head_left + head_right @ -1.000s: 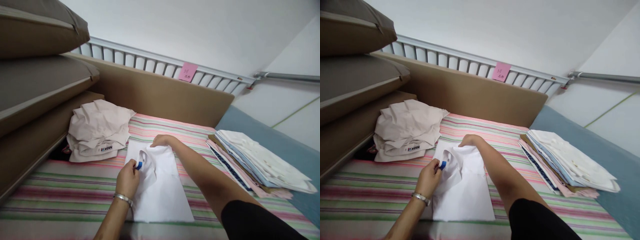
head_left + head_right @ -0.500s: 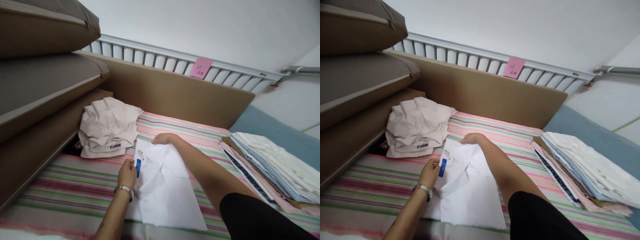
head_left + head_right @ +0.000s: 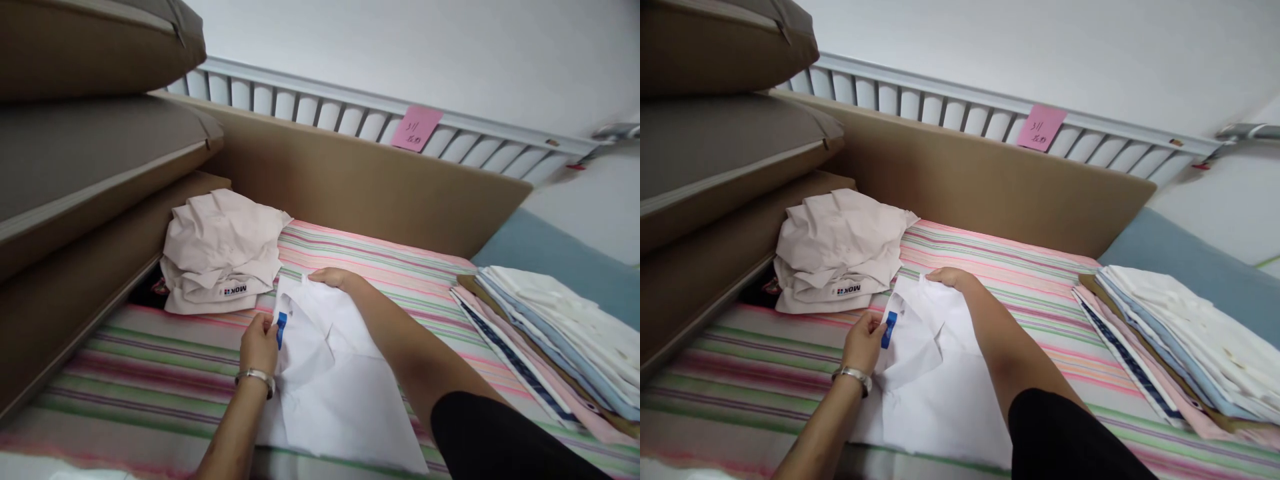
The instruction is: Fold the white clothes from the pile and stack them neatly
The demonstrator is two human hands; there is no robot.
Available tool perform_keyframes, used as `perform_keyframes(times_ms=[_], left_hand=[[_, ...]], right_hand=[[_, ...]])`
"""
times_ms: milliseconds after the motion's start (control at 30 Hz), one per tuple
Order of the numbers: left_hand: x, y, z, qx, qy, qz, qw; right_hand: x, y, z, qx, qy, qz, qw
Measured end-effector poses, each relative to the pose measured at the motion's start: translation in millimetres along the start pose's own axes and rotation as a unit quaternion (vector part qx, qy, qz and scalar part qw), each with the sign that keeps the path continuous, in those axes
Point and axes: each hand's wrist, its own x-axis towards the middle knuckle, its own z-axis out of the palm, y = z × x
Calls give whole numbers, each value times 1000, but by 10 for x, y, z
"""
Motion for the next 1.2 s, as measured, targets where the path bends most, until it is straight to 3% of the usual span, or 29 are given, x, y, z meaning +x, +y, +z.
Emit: perform_keyframes(times_ms=[133,300,467,633,733,833,1000,1100,1200], left_hand=[[9,25,-10,107,-10,-24,994],[-48,152,-14,221,-22,-52,974],[-81,181,-1,238,-25,-40,970],[-86,184,-22,246,-28,-18,969],[-94,191,-29,232,-20,8,972],[-108,182,-13,141,-29,54,988],[-176,192,24,-67,-116,86,987],[-217,230,17,-61,-136,105,983],[-217,260,-18,43,-95,100,990]], right_hand=[[84,61,48,-94,45,-15,994],[142,-122,132,-189,66,3,980],[71,-293,191,-237,99,-30,966],[-53,-299,210,-240,115,-74,961],[-48,-262,224,-230,125,-95,960],[-37,-254,188,-204,144,-111,962],[-170,-306,-15,-114,171,-116,972],[-302,-309,-134,-50,165,-117,978],[-413,-276,-203,19,164,-122,979]])
